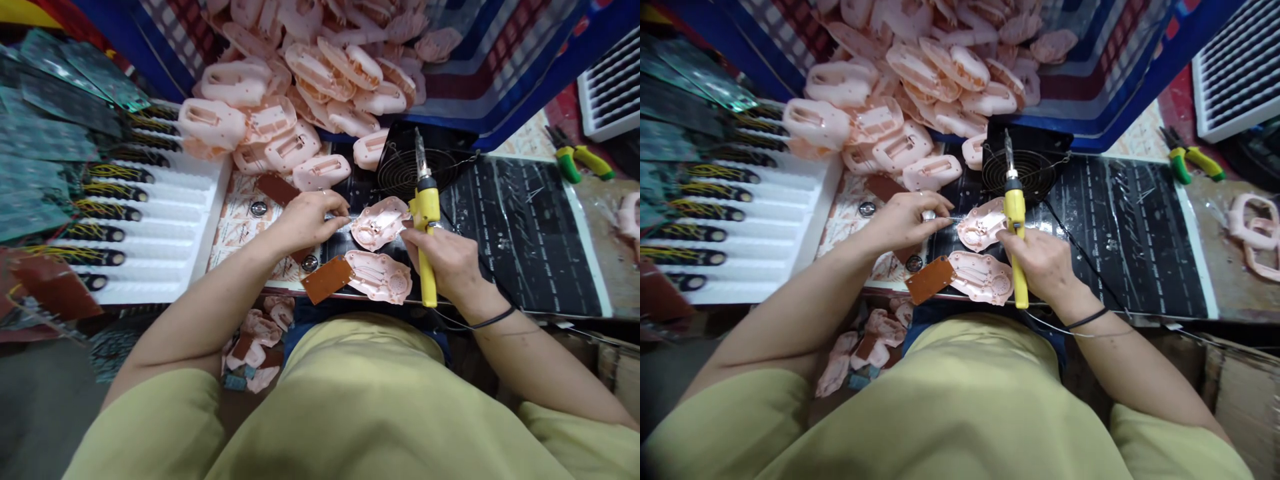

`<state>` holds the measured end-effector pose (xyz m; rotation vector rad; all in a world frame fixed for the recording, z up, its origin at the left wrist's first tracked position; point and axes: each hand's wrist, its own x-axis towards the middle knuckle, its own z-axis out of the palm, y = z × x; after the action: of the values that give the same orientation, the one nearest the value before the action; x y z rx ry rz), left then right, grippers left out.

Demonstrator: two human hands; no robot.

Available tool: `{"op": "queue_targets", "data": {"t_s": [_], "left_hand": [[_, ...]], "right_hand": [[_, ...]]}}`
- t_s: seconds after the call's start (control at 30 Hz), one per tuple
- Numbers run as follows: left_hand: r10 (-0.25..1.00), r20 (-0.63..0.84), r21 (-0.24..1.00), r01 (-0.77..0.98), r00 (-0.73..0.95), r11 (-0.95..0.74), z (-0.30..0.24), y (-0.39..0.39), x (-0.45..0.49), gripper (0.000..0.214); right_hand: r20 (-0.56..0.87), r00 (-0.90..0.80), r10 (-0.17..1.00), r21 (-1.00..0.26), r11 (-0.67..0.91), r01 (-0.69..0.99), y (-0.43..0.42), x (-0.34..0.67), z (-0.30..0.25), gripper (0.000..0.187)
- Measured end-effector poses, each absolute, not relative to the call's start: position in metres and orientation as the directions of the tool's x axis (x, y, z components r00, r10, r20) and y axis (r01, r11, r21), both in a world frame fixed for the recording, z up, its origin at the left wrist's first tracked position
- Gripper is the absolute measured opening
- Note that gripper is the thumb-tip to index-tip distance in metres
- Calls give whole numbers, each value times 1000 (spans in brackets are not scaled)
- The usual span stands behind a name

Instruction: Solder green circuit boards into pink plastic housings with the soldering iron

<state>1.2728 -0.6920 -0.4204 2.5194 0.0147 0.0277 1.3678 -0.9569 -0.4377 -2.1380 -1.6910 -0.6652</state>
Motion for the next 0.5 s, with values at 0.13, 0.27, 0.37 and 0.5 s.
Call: {"op": "queue_targets", "data": {"t_s": [0.13,0.27,0.37,0.5], "left_hand": [[-55,-102,539,9,993,-842,-419,-703,1288,16],[-142,-163,531,-34,976,-847,-413,-710,1292,16],[-218,-186,553,-81,958,-830,-412,-712,1291,13],[-306,-170,601,-147,937,-785,-415,-710,1290,12]], "right_hand": [[440,185,879,117,-260,959,-955,1364,-439,18],[376,169,911,167,-246,955,-949,1365,-435,23],[350,175,920,171,-246,954,-945,1370,-433,22],[311,146,939,190,-212,959,-941,1380,-434,20]]}}
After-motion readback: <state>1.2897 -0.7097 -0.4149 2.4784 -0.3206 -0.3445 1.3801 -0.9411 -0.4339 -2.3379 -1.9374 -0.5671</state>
